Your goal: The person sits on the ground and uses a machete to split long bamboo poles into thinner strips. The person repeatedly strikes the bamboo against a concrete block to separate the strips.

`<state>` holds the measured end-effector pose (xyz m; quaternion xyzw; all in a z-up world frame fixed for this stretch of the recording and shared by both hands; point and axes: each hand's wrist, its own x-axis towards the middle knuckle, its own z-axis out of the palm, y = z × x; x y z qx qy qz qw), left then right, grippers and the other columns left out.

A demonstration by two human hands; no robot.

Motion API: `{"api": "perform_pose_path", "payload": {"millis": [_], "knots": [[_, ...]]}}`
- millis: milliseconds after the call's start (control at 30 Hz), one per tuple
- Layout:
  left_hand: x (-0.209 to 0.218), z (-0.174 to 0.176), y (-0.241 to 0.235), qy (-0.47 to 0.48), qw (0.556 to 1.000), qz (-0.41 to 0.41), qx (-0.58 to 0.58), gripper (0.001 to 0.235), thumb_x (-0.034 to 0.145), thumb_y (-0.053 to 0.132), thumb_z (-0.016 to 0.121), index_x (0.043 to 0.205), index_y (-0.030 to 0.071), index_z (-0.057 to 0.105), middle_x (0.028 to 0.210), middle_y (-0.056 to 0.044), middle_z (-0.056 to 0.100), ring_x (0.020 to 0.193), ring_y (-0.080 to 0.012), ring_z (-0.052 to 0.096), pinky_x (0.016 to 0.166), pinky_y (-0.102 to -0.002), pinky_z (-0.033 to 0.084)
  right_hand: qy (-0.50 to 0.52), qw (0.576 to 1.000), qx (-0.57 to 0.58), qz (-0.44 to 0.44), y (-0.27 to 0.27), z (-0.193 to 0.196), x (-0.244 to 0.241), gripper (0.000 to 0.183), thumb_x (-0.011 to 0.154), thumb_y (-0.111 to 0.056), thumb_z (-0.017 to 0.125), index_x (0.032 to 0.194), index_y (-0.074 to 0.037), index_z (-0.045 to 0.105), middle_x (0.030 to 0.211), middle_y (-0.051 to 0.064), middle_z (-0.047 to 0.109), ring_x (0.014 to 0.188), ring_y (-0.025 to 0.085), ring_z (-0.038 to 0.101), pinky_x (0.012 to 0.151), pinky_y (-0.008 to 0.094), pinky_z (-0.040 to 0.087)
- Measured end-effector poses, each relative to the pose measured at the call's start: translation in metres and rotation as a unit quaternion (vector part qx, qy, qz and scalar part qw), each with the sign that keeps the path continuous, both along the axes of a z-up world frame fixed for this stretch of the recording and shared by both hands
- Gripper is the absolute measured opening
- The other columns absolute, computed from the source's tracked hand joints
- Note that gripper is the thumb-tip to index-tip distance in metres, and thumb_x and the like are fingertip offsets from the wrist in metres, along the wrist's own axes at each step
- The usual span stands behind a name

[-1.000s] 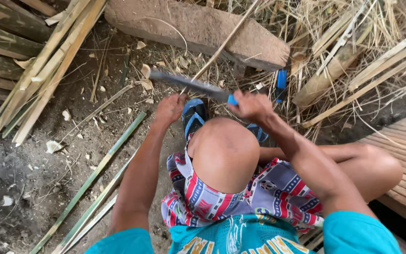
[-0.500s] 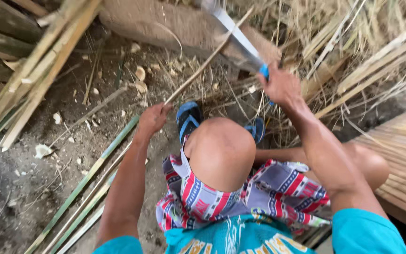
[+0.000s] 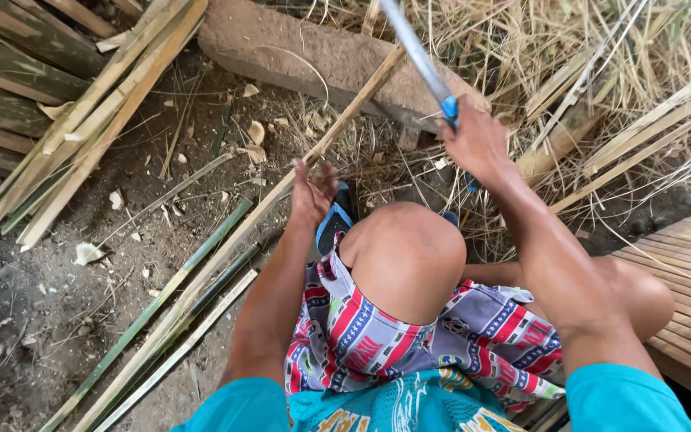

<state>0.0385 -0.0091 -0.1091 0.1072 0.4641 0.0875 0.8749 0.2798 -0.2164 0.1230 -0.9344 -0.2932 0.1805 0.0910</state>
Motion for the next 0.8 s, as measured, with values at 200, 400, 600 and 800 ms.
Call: {"api": "perform_pose_path", "payload": {"millis": [200,400,600,800], "knots": [[0.015,0.074,-0.004,-0.082,0.973,0.078,0.203,0.043,0.105,0.034,0.056,0.139,0.007,0.052,0.110,-0.005,0.071,0.093,-0.0150,0.071,0.073,-0.030,0.060,-0.026,0.999,0.034,0.022,0.020,0.015,0.011,0.028,0.096,-0.020,0.067,0.107,0.002,0.054,0.088,0.026,0.067,0.084,0.047,0.067,0.075,0.058,0.050],[0.016,0.193,-0.015,-0.060,0.827,-0.001,0.559,0.036,0.109,0.010,0.057,0.145,0.005,0.054,0.114,-0.010,0.062,0.086,-0.0100,0.053,0.067,-0.025,0.048,0.024,0.998,0.055,-0.027,0.006,-0.012,0.009,0.023,0.090,-0.011,0.064,0.109,0.003,0.060,0.091,0.029,0.069,0.089,0.047,0.069,0.081,0.057,0.052],[0.056,0.237,-0.023,-0.247,0.714,0.145,0.639,0.028,0.108,-0.006,0.049,0.125,0.010,0.034,0.127,-0.014,0.060,0.127,-0.0224,0.059,0.117,-0.038,0.048,0.098,0.991,0.090,-0.021,-0.012,-0.018,-0.018,0.024,0.088,-0.013,0.064,0.106,0.003,0.061,0.093,0.034,0.069,0.095,0.048,0.070,0.083,0.056,0.053],[0.057,0.262,-0.015,-0.248,0.688,0.035,0.681,0.023,0.104,-0.009,0.041,0.118,0.008,0.036,0.102,-0.011,0.059,0.097,-0.0193,0.062,0.095,-0.040,0.055,0.120,0.990,0.074,-0.031,-0.017,-0.034,-0.062,0.031,0.090,-0.022,0.065,0.111,0.001,0.059,0.097,0.032,0.070,0.096,0.051,0.066,0.082,0.057,0.051]]}}
